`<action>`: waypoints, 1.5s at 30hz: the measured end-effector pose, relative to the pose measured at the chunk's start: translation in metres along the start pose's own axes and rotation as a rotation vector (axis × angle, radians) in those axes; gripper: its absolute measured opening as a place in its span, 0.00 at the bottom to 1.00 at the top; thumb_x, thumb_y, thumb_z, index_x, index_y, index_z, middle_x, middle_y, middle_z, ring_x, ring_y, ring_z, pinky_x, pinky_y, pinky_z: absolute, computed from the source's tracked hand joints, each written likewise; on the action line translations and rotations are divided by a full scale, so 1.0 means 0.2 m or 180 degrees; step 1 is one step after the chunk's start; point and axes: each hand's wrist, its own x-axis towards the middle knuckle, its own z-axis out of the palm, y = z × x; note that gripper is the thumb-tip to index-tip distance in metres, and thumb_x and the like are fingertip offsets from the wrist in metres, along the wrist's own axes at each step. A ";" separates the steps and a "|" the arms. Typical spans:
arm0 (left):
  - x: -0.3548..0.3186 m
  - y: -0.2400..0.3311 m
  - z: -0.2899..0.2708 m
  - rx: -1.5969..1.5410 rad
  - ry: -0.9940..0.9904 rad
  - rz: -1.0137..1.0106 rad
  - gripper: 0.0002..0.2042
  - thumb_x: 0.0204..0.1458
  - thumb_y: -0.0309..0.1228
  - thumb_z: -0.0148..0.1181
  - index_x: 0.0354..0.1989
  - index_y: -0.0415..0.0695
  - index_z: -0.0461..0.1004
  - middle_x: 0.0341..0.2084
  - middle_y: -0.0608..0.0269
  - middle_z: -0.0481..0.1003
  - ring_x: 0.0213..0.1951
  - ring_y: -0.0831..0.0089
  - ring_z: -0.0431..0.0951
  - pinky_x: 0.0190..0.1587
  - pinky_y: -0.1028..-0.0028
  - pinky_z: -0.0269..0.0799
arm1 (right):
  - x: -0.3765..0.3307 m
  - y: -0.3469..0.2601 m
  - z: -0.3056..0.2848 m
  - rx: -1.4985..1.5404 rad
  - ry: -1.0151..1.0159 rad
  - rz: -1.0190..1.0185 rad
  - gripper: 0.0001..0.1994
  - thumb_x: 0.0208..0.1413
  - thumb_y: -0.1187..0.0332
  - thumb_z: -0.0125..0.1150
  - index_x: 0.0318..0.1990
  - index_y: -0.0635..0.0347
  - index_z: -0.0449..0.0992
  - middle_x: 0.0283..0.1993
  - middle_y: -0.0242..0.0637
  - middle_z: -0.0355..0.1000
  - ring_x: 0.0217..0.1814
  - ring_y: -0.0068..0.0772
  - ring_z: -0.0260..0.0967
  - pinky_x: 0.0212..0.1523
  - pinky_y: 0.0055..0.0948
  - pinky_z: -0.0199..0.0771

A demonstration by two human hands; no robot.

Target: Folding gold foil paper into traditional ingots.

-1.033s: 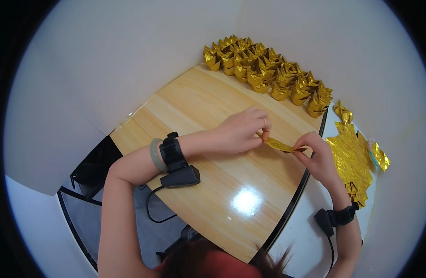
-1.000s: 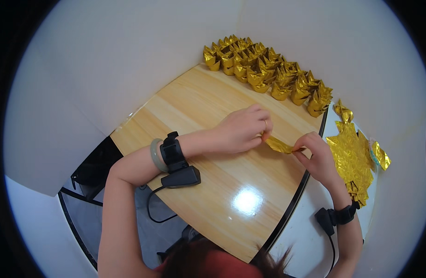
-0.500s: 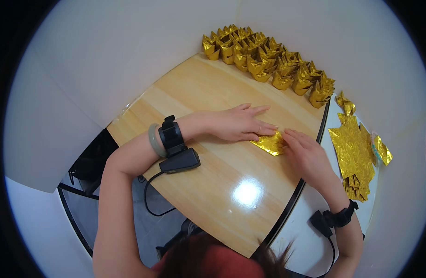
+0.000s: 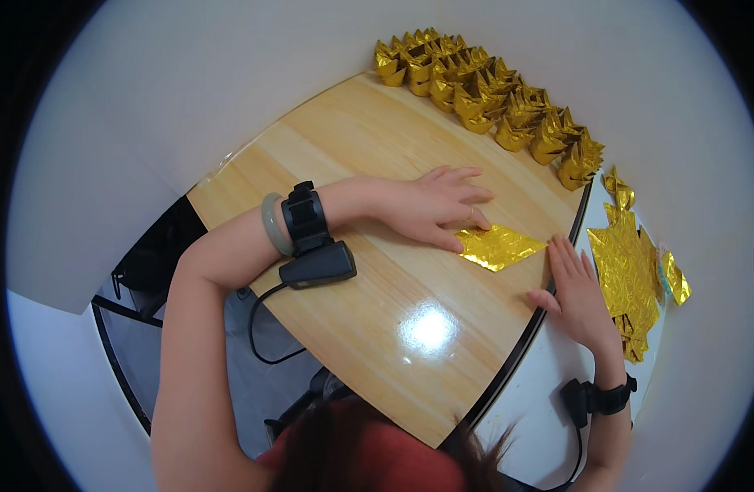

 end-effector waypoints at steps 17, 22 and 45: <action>0.02 0.20 -0.07 -0.0134 0.0219 0.0296 0.19 0.39 0.40 0.65 0.37 0.41 0.73 0.38 0.59 0.70 0.49 0.62 0.63 0.52 0.67 0.58 | 0.13 -0.16 -0.05 0.1399 0.0866 -0.0863 0.18 0.41 0.64 0.68 0.39 0.59 0.70 0.41 0.37 0.67 0.45 0.41 0.63 0.46 0.34 0.66; 0.03 0.22 -0.08 0.0207 0.0536 0.0315 0.13 0.37 0.39 0.63 0.25 0.42 0.76 0.27 0.63 0.72 0.41 0.66 0.68 0.47 0.68 0.61 | 0.13 -0.15 -0.06 0.1257 0.0923 -0.1011 0.14 0.43 0.64 0.66 0.36 0.59 0.71 0.37 0.36 0.68 0.41 0.39 0.65 0.41 0.33 0.68; 0.05 0.24 -0.05 -0.0057 0.0519 -0.0567 0.09 0.46 0.32 0.53 0.26 0.40 0.76 0.25 0.57 0.73 0.36 0.63 0.72 0.39 0.67 0.67 | 0.16 -0.08 -0.04 0.1890 0.0770 -0.0786 0.13 0.44 0.71 0.59 0.40 0.60 0.72 0.35 0.37 0.72 0.38 0.35 0.71 0.39 0.30 0.71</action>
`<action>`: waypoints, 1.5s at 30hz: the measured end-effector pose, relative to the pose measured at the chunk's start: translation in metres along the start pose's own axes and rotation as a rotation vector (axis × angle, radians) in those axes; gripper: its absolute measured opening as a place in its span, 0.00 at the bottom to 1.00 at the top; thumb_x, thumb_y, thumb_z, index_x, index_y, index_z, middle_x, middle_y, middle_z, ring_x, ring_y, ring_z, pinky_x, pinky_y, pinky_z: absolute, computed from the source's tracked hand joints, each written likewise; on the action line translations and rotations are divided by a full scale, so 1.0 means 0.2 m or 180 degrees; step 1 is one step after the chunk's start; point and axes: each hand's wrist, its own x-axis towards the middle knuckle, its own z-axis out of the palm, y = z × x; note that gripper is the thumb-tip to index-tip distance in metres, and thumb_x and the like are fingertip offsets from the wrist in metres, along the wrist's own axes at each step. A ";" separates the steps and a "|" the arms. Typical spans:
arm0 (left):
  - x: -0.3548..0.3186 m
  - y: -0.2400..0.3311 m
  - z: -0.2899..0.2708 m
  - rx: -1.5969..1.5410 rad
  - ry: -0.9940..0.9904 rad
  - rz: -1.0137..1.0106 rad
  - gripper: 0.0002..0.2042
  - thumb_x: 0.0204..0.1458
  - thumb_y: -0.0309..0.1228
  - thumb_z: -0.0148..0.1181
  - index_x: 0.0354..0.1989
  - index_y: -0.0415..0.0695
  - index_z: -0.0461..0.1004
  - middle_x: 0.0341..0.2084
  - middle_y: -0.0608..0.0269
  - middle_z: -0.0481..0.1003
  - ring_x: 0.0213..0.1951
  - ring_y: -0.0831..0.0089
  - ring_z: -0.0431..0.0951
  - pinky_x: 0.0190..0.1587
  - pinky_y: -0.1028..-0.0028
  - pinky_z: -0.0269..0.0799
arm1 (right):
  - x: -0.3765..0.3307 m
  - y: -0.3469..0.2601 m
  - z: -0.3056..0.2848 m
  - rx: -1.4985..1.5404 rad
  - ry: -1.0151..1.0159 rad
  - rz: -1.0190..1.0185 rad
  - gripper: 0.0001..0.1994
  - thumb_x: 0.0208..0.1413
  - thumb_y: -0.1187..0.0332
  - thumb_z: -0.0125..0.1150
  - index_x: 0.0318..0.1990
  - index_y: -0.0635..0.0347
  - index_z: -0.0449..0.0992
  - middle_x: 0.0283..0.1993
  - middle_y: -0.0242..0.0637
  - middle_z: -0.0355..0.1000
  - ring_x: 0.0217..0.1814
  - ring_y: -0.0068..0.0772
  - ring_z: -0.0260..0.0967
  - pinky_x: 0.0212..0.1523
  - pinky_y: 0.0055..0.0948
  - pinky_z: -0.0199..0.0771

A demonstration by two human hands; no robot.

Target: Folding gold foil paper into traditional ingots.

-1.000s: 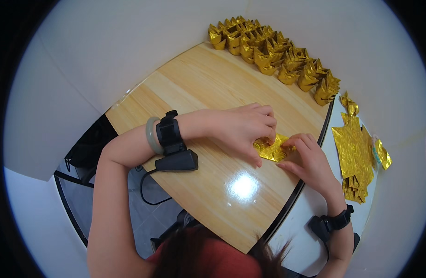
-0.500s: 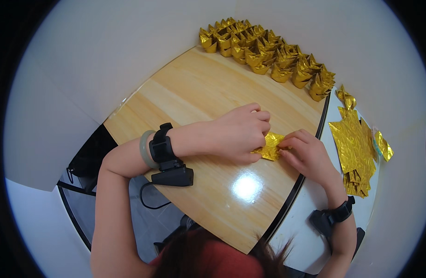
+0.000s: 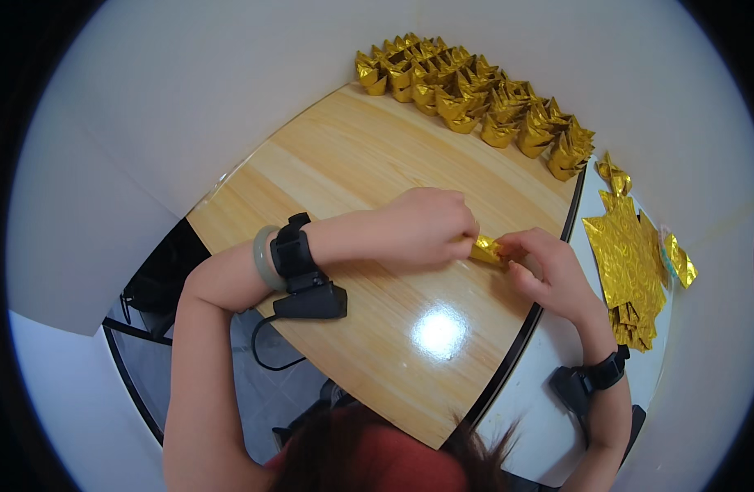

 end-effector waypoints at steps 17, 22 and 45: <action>0.04 -0.09 0.07 -0.0287 0.0340 0.0107 0.06 0.46 0.27 0.56 0.31 0.45 0.78 0.31 0.62 0.72 0.43 0.64 0.69 0.42 0.67 0.68 | 0.03 0.03 0.07 0.0318 0.0167 0.0317 0.16 0.48 0.79 0.58 0.47 0.62 0.69 0.46 0.42 0.69 0.41 0.33 0.71 0.38 0.26 0.72; 0.02 -0.10 0.08 -0.0388 0.0264 0.0374 0.06 0.47 0.32 0.59 0.29 0.45 0.79 0.31 0.61 0.72 0.40 0.63 0.71 0.41 0.67 0.68 | -0.02 -0.02 0.11 -0.1129 -0.0530 -0.0490 0.33 0.55 0.50 0.52 0.61 0.66 0.55 0.67 0.47 0.50 0.66 0.45 0.51 0.64 0.43 0.50; 0.00 -0.09 0.03 -0.0060 0.0281 0.0450 0.08 0.46 0.33 0.59 0.33 0.44 0.79 0.33 0.63 0.70 0.42 0.65 0.69 0.41 0.68 0.67 | -0.11 -0.14 -0.06 0.0541 -0.0525 0.1521 0.25 0.44 0.75 0.63 0.53 0.63 0.64 0.38 0.37 0.66 0.39 0.31 0.65 0.43 0.26 0.67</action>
